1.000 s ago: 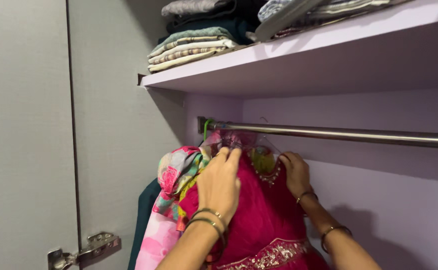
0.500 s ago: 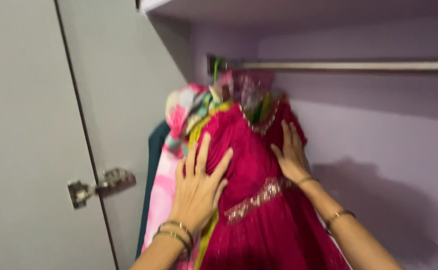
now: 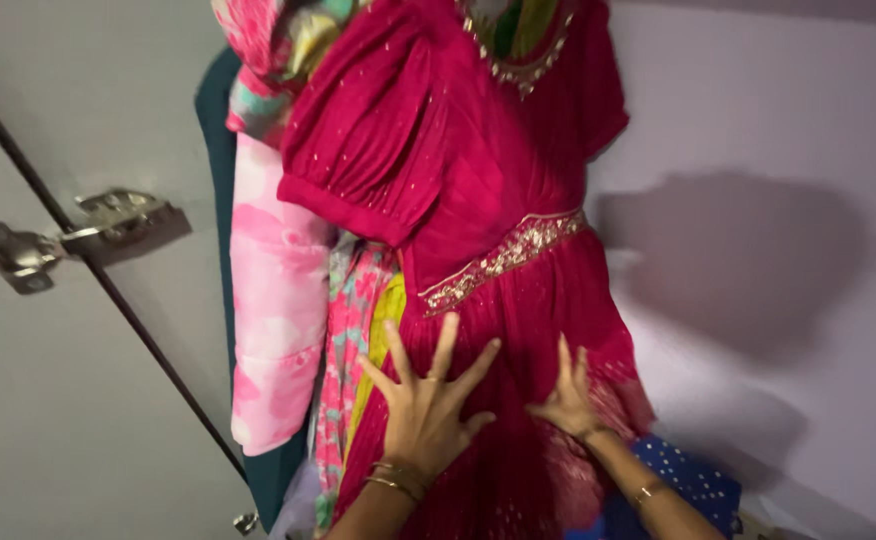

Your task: The person picks up various garments from a bed, places them on hangers, and hangs them in a wardrobe. The items include a dark green jacket, a pink tie-dye jacket, and several colorful dresses, which are hung one by one on a metal rod.

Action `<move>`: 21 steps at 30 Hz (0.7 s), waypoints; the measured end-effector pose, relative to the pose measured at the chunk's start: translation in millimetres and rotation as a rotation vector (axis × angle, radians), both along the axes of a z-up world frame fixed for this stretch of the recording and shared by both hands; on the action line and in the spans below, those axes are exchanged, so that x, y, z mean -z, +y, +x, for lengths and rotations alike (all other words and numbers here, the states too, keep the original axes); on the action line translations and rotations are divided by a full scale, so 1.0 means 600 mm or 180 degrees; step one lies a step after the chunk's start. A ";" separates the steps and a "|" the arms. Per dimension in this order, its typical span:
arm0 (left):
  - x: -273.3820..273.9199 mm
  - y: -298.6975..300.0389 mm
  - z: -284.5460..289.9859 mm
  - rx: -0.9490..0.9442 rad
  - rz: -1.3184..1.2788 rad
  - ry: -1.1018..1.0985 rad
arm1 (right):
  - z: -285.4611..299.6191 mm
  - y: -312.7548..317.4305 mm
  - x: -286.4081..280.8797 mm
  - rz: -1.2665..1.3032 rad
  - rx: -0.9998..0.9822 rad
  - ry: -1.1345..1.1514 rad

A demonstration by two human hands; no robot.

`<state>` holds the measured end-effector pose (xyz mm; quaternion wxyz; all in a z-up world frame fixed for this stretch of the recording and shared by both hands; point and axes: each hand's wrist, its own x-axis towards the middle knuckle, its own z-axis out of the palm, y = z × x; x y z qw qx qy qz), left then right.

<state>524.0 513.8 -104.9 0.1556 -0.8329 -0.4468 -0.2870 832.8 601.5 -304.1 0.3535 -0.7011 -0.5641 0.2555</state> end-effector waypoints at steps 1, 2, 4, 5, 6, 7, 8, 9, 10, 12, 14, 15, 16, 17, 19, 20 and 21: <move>0.006 0.002 0.008 -0.0076 -0.0298 0.0202 | 0.001 0.032 0.029 0.0260 -0.0167 0.0427; 0.012 0.006 0.010 -0.0159 -0.0596 0.0407 | -0.005 0.076 0.045 0.0281 -0.0111 -0.0333; 0.017 0.028 0.003 -0.0417 -0.0853 0.0705 | -0.011 0.121 0.058 -0.0038 -0.0018 -0.1200; 0.020 0.042 -0.002 -0.0541 -0.0967 0.0858 | -0.015 0.146 0.050 -0.0381 0.0036 -0.1306; 0.025 0.060 -0.010 -0.0538 -0.0907 0.0838 | -0.018 0.168 0.038 -0.0716 0.0094 -0.1418; 0.031 0.080 -0.018 -0.0536 -0.0847 0.0818 | -0.023 0.179 0.028 -0.1019 0.0082 -0.1300; 0.036 0.099 -0.021 -0.0530 -0.0779 0.0787 | -0.024 0.188 0.014 -0.1313 0.0079 -0.1189; 0.043 0.116 -0.022 -0.0541 -0.0769 0.0751 | -0.027 0.194 0.002 -0.1606 0.0078 -0.1078; 0.047 0.134 -0.023 -0.0548 -0.0737 0.0726 | -0.033 0.200 -0.009 -0.1476 0.0115 -0.1020; 0.053 0.157 -0.023 -0.0587 -0.0719 0.0727 | -0.046 0.201 -0.019 -0.1228 0.0176 -0.0897; 0.067 0.155 -0.016 -0.0640 -0.0789 0.0786 | -0.051 0.183 -0.012 -0.0753 0.0112 -0.0971; 0.079 0.145 -0.011 -0.0590 -0.0593 0.0758 | -0.050 0.166 -0.001 -0.0535 0.0083 -0.1004; 0.095 0.135 -0.007 -0.0551 -0.0383 0.0733 | -0.047 0.150 0.011 -0.0044 -0.0137 -0.1081; 0.112 0.125 -0.007 -0.0511 -0.0174 0.0708 | -0.044 0.126 0.025 0.0452 -0.0350 -0.1148; 0.150 0.090 -0.008 -0.0305 -0.0390 0.0530 | -0.040 0.062 0.045 0.0773 -0.0400 -0.1182; 0.172 0.073 -0.005 -0.0202 -0.0494 0.0433 | -0.035 0.030 0.054 0.0614 -0.0281 -0.1151; 0.197 0.056 0.001 -0.0155 -0.0727 0.0489 | -0.029 0.004 0.060 0.0457 -0.0161 -0.1119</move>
